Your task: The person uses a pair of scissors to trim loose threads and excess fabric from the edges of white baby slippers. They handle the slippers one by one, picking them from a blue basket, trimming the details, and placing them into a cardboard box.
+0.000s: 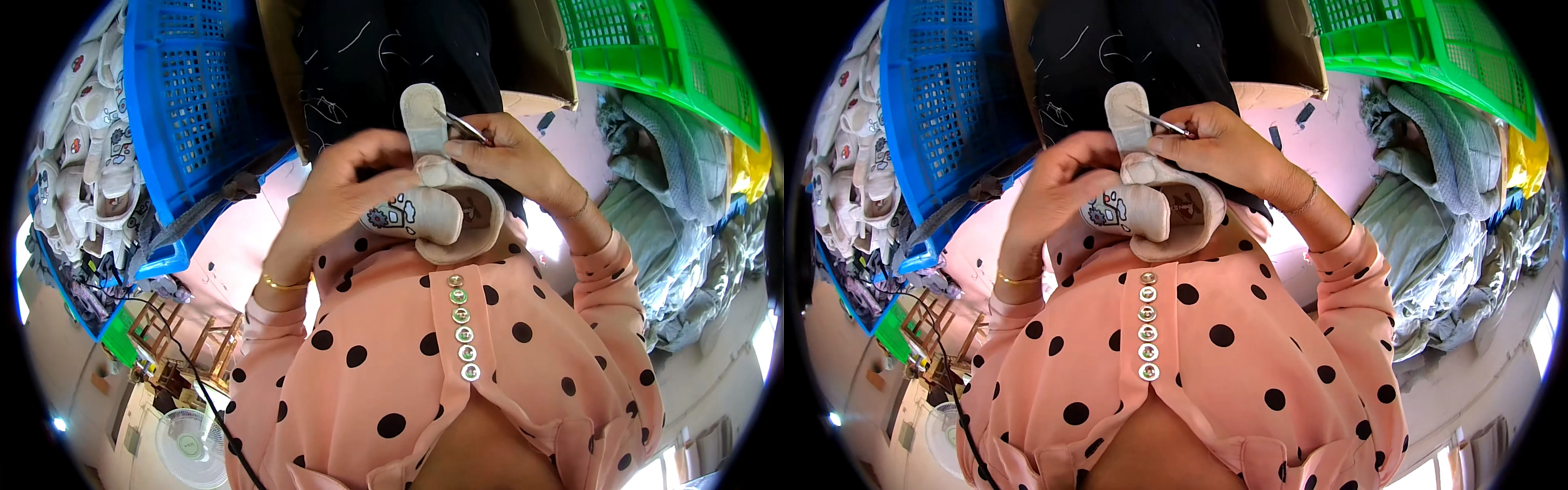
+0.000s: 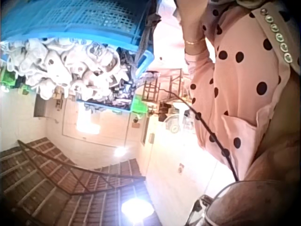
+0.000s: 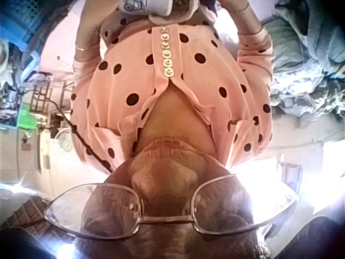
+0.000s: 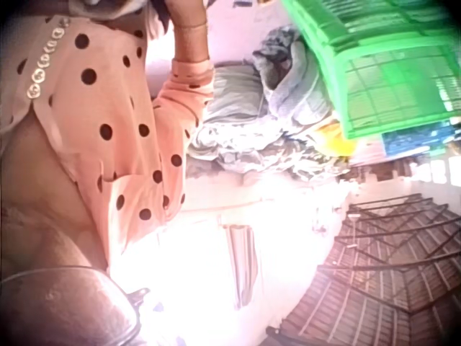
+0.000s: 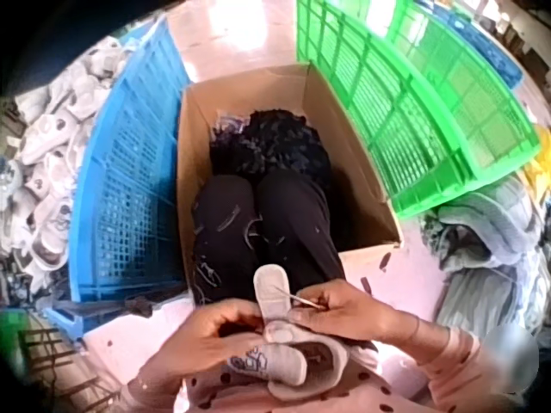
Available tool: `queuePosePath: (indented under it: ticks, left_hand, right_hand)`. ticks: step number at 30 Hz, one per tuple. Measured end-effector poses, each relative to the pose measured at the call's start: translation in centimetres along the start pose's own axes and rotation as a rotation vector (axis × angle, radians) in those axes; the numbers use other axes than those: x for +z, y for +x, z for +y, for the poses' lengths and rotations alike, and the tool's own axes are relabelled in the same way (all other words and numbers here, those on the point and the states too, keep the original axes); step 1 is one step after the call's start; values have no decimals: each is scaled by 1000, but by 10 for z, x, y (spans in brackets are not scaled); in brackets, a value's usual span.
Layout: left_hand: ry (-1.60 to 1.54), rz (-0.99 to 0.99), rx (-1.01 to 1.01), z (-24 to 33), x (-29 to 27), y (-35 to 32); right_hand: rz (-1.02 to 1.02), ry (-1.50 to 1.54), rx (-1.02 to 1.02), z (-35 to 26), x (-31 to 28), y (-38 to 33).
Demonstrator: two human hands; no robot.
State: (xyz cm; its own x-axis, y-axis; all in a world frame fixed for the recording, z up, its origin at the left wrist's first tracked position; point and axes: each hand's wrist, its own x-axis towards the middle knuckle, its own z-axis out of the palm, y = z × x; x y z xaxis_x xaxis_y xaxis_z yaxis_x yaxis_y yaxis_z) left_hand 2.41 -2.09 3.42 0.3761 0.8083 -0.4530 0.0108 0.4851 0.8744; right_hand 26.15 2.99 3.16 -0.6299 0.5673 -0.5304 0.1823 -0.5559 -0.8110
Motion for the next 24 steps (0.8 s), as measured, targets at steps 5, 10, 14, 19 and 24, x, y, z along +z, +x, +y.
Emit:
queuePosePath:
  ticks: [5, 10, 14, 19, 24]
  left_hand:
    - [79, 95, 44, 9, 10, 4]
    - [262, 89, 120, 27, 14, 7]
    - [354, 158, 226, 26, 15, 10]
    - [-24, 338, 284, 23, 8, 19]
    - [139, 270, 468, 53, 2, 21]
  right_hand:
    - [184, -119, -238, -12, 3, -4]
    - [300, -446, -467, -25, 14, 4]
    - [285, -146, -494, -19, 5, 16]
    - [209, 317, -352, -40, 7, 7]
    - [207, 193, -415, -55, 4, 7]
